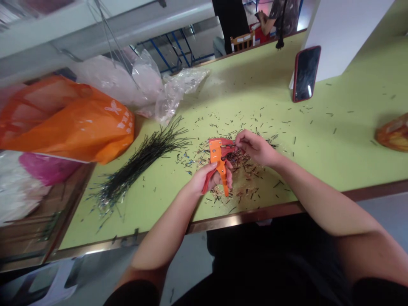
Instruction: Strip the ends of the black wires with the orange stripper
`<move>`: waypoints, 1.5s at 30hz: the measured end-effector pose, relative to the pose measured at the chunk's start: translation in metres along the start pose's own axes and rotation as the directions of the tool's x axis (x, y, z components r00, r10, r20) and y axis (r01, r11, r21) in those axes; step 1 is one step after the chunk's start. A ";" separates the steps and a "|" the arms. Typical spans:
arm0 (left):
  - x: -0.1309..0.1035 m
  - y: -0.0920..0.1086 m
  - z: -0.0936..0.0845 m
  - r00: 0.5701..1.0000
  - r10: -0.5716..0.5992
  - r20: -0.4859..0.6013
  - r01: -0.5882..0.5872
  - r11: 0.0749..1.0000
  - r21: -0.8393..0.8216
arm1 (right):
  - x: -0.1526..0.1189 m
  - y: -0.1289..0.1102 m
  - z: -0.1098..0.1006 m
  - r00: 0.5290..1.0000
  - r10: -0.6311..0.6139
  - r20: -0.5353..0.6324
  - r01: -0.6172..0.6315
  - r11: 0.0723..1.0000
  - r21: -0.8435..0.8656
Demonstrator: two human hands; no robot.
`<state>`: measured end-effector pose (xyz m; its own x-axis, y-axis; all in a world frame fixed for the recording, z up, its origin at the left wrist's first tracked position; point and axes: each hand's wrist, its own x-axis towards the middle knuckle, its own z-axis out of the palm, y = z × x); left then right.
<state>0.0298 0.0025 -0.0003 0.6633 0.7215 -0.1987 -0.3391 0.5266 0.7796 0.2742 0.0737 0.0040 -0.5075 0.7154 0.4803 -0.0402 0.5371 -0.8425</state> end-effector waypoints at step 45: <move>-0.015 0.041 0.000 0.782 0.328 -0.530 -0.486 0.853 -0.189 | 0.005 -0.019 -0.039 0.813 0.256 -0.522 -0.066 0.933 0.355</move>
<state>0.0057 0.0131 0.0342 0.0540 0.9752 -0.2149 -0.7379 0.1839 0.6493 0.3062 0.0840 0.0320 0.0263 0.9529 0.3022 -0.3092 0.2952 -0.9040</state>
